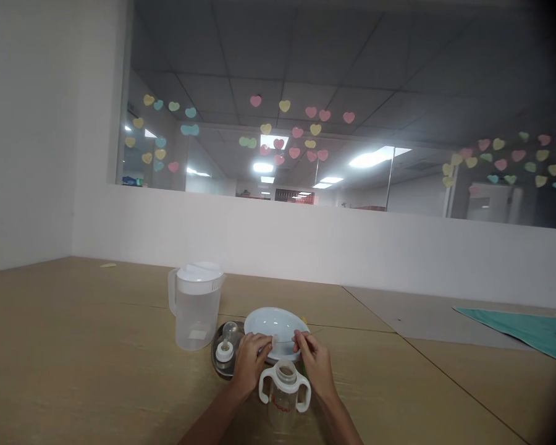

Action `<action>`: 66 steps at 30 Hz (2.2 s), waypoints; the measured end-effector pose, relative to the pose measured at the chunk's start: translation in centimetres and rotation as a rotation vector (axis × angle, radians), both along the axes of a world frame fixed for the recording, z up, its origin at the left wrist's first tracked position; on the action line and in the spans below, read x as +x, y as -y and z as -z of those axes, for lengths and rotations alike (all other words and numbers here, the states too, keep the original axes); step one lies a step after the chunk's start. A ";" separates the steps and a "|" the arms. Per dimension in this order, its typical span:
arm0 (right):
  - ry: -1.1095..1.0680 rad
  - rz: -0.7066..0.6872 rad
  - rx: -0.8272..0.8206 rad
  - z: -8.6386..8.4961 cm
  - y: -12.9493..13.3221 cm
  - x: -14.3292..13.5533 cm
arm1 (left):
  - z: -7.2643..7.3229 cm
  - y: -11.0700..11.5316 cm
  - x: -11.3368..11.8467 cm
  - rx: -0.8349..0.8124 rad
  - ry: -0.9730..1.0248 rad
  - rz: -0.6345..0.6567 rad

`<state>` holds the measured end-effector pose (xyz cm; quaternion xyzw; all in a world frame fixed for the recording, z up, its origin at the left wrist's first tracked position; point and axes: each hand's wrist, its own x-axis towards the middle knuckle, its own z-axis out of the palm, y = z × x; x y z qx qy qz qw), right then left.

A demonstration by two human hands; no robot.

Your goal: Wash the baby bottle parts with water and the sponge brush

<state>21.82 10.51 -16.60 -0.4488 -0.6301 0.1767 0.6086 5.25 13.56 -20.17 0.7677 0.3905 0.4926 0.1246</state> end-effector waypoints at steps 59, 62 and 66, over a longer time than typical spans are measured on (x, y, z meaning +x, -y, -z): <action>-0.110 -0.355 -0.076 -1.1 -0.3 -0.1 | -1.7 1.1 0.3 -0.115 0.110 0.115; -0.087 -0.346 -0.084 -1.1 -0.2 -0.3 | -1.5 1.0 0.3 -0.101 0.102 0.109; -0.024 -0.337 -0.073 -1.0 -0.1 -0.3 | -1.3 0.9 0.2 -0.098 0.072 0.091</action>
